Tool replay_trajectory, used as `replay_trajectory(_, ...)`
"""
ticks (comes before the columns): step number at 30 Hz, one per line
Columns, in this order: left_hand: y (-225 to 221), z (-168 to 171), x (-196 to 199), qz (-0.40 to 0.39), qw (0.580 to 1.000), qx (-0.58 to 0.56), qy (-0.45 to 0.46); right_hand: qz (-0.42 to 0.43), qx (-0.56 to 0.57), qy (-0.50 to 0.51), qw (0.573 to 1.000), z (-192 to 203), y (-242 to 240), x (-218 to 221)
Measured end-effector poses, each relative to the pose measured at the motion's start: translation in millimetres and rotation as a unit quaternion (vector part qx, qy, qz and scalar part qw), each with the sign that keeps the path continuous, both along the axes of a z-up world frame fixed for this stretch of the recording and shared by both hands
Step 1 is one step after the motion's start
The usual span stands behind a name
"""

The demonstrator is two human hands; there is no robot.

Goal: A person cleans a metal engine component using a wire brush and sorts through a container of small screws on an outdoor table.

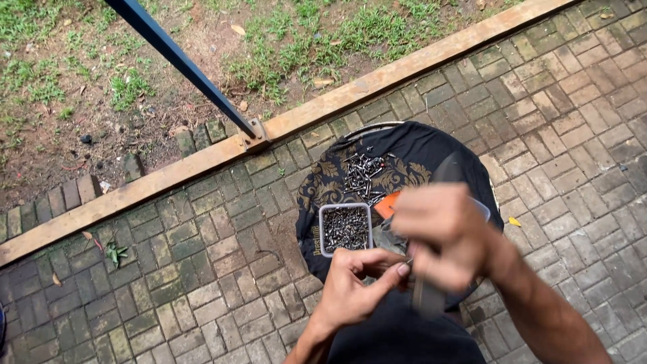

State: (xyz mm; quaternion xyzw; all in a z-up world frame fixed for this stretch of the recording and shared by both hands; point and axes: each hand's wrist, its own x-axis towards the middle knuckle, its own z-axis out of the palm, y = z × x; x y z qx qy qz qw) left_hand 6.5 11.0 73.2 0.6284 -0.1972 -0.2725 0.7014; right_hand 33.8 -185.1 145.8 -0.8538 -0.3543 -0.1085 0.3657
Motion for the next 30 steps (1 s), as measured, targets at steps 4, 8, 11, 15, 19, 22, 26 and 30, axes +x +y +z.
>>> replay_trajectory(4,1.8,15.6,7.0,0.020,1.000,-0.008,-0.016,-0.090,-0.026,-0.028,0.995,5.4,-18.6,10.6)
replay_trajectory(8,-1.9,10.3,6.8,0.076,0.986,0.032,-0.148,0.045,0.056,0.036,0.997,12.6,0.6,0.5)
replay_trajectory(11,-1.5,17.6,7.1,0.093,0.974,0.019,-0.204,0.019,0.037,0.029,0.999,6.8,-18.6,16.2)
replay_trajectory(15,-10.6,20.6,11.6,0.133,0.958,-0.007,-0.255,0.027,0.090,0.030,0.995,37.8,-10.0,11.3)
replay_trajectory(19,-15.6,11.5,1.5,0.162,0.943,-0.039,-0.289,0.114,0.076,0.014,0.990,37.9,-0.7,9.3)
replay_trajectory(22,-12.5,25.3,-5.8,0.143,0.954,-0.047,-0.260,0.001,0.046,-0.027,0.999,30.4,-17.5,17.5)
replay_trajectory(26,-19.6,21.6,-13.3,0.198,0.947,-0.043,-0.247,0.032,0.096,-0.012,0.995,52.4,9.8,-14.0)
replay_trajectory(30,-18.3,35.5,-22.5,0.196,0.949,-0.062,-0.239,-0.024,0.096,-0.028,0.995,44.9,4.8,-23.5)
